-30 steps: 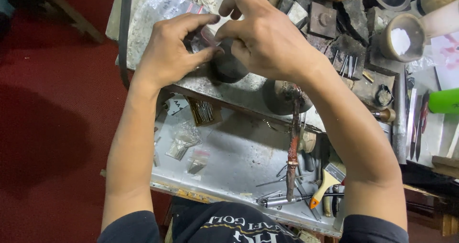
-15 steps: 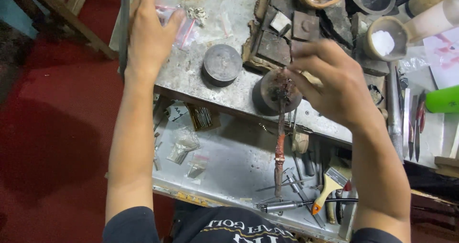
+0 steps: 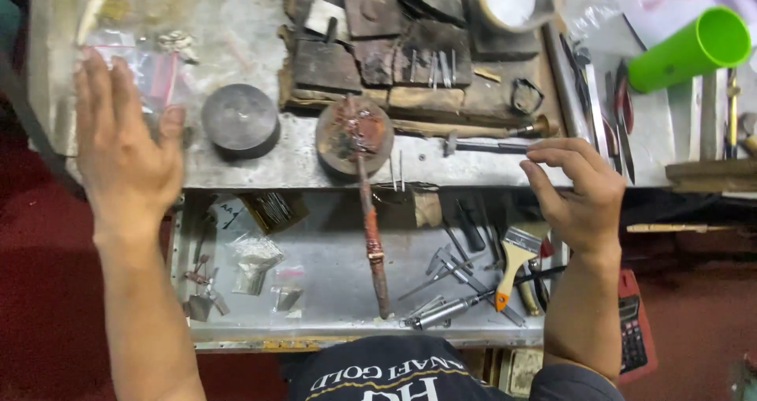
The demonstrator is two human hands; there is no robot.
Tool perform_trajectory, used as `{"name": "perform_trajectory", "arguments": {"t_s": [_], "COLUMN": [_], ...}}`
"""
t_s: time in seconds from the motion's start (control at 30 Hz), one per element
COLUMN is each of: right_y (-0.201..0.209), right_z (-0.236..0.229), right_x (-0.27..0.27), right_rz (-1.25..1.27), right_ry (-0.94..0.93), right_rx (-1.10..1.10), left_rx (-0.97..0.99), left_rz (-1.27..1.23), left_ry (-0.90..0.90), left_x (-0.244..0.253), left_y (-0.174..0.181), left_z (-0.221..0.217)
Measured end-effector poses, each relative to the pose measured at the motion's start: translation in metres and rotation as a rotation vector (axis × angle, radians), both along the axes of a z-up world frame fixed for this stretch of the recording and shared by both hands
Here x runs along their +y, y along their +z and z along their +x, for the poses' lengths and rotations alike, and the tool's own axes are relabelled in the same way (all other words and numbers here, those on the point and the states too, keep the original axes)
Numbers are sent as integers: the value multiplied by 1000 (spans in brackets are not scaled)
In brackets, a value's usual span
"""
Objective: The person is picking up small pieces of solder from a plastic bag and carefully placing them onto a metal jewelry component held by a soldering clamp, then using a small tool and hammer to adjust them.
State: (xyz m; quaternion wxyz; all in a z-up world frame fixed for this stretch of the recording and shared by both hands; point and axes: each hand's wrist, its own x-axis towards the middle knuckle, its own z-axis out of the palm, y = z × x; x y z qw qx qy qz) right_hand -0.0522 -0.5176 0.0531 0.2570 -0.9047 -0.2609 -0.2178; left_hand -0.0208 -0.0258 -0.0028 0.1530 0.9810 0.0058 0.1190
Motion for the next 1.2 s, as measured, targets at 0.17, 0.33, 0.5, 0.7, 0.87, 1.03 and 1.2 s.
{"name": "perform_trajectory", "arguments": {"t_s": [0.17,0.33,0.5,0.7,0.87,1.03,1.2], "right_y": [-30,-34,-17,-17,-22,-20,-19], "right_z": [-8,-1,46,100,104,109,110], "right_x": [2,39,61,95,103,105,107], "right_rz": [-55,-44,-110,-435,-560,-548,-651], "right_ry": [57,180,160,11,23,55,21], "right_rx": [-10,-31,-106,-336,-360,-463,-441], "left_rx": [-442,-641,-603,-566,-492,-450,-421], "left_rz": [-5,-76,-252,-315,-391,-479,-506], "left_ry": [-139,-149,-246,-258,-232,-258,-301], "left_x": [-7,-49,-76,-83,-90,-100,-114], "left_y": [-9,-28,-21,-20,-15,-18,-2], "left_z": [-17,-71,-101,-117,-127,-130,-127]}}
